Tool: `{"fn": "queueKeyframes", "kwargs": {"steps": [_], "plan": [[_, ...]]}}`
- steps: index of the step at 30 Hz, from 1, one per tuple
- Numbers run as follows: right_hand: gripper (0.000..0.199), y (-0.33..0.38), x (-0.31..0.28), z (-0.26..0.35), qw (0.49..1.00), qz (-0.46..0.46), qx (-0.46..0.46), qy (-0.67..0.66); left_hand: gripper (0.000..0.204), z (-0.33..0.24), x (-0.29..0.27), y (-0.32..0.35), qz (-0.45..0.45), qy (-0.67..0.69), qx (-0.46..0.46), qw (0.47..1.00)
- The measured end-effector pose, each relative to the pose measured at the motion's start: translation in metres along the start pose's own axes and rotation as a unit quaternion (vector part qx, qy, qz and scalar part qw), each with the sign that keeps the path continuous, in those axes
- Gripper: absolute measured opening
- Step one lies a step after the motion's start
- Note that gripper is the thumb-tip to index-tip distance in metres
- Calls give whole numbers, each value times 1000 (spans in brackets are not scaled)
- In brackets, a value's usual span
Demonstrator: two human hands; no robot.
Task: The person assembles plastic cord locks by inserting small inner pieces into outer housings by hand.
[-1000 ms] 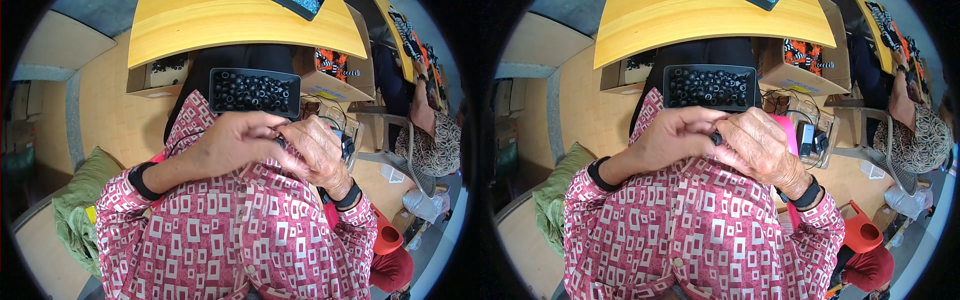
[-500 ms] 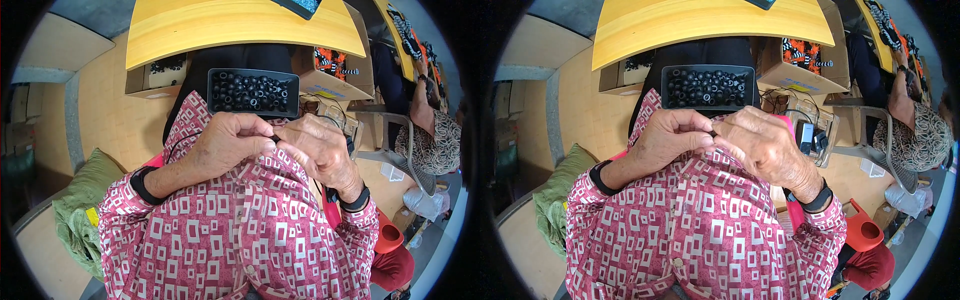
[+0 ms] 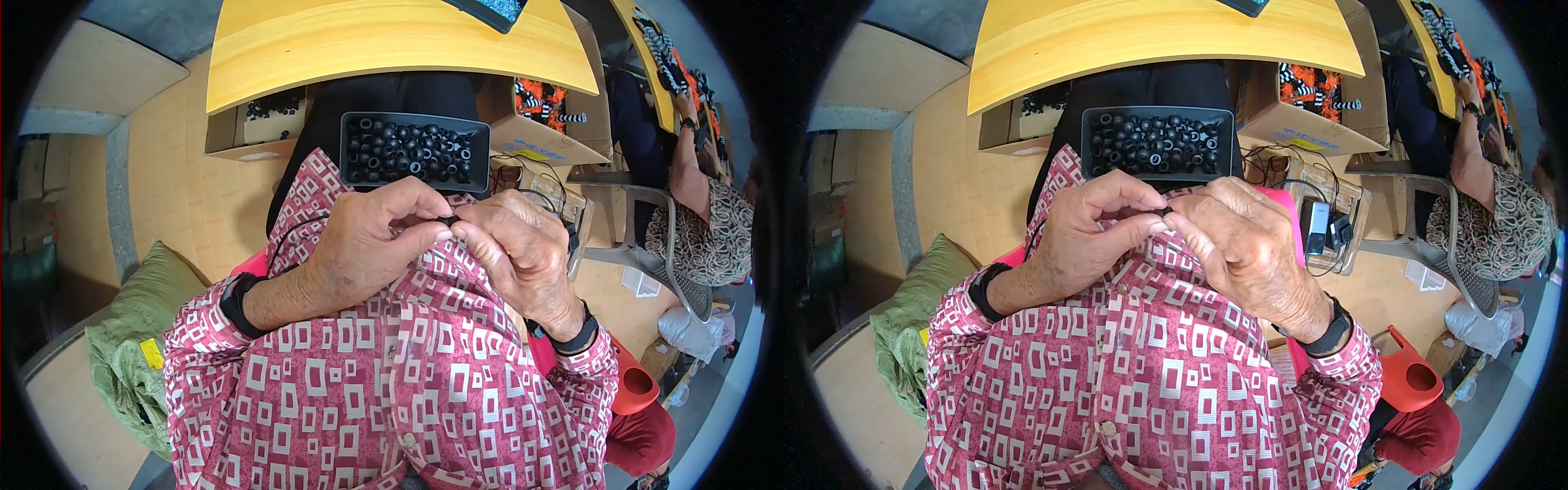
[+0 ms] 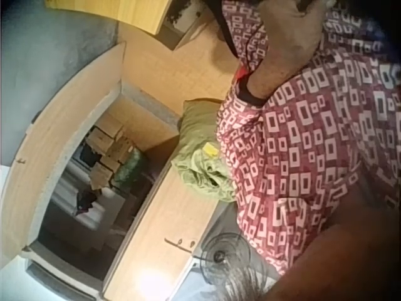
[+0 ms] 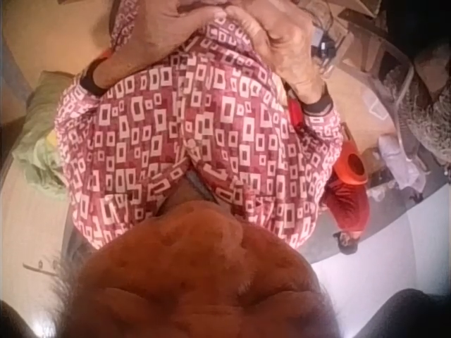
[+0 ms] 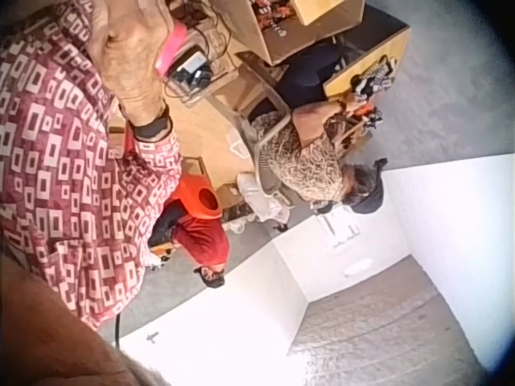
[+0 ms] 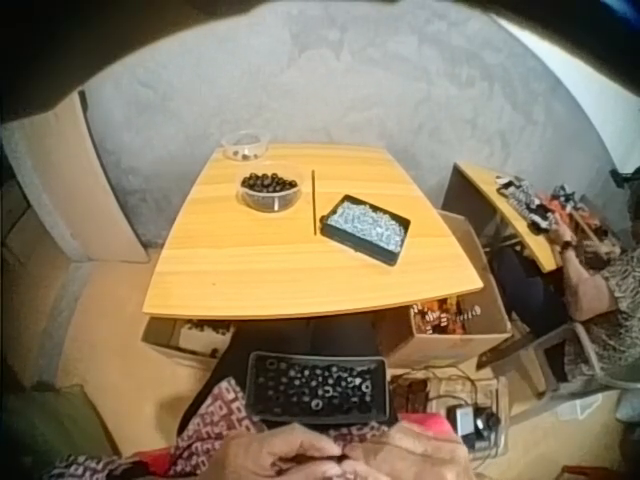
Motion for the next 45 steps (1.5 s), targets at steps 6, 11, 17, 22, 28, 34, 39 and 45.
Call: {"fn": "queueKeyframes", "kwargs": {"steps": [6, 11, 17, 22, 28, 34, 39, 45], "plan": [[10, 7, -2, -12, 993, -30, 71, -89, 14, 20, 10, -4, 53, 271, -85, 957], [11, 8, -6, -6, 994, -48, 12, -93, 14, 21, 11, -3, 77, 314, -107, 940], [15, 7, -4, -15, 992, -24, 60, -111, 15, 21, 11, -3, 65, 273, -85, 956], [12, 14, 0, -34, 966, -33, 136, -215, 17, 16, 9, -2, 56, 221, -62, 972], [14, 21, 10, -55, 884, -62, 238, -397, 20, 14, 9, -1, 39, 263, -40, 963], [13, 22, 10, -56, 892, -61, 241, -377, 20, 13, 8, -2, 31, 261, -51, 964], [12, 19, 5, -48, 921, -58, 209, -324, 19, 14, 7, -2, 27, 243, -51, 968], [12, 19, 2, -45, 921, -66, 210, -320, 19, 13, 7, -4, 31, 256, -51, 965]]}}
Point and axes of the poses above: each hand's wrist, its own y-axis away from the middle knuckle, its own x-axis out of the palm, z = x × y, the point moved 8 cm from there along -y, towards the middle knuckle, and after that the axes turned 8 degrees about -y, right-handed, at the moved point
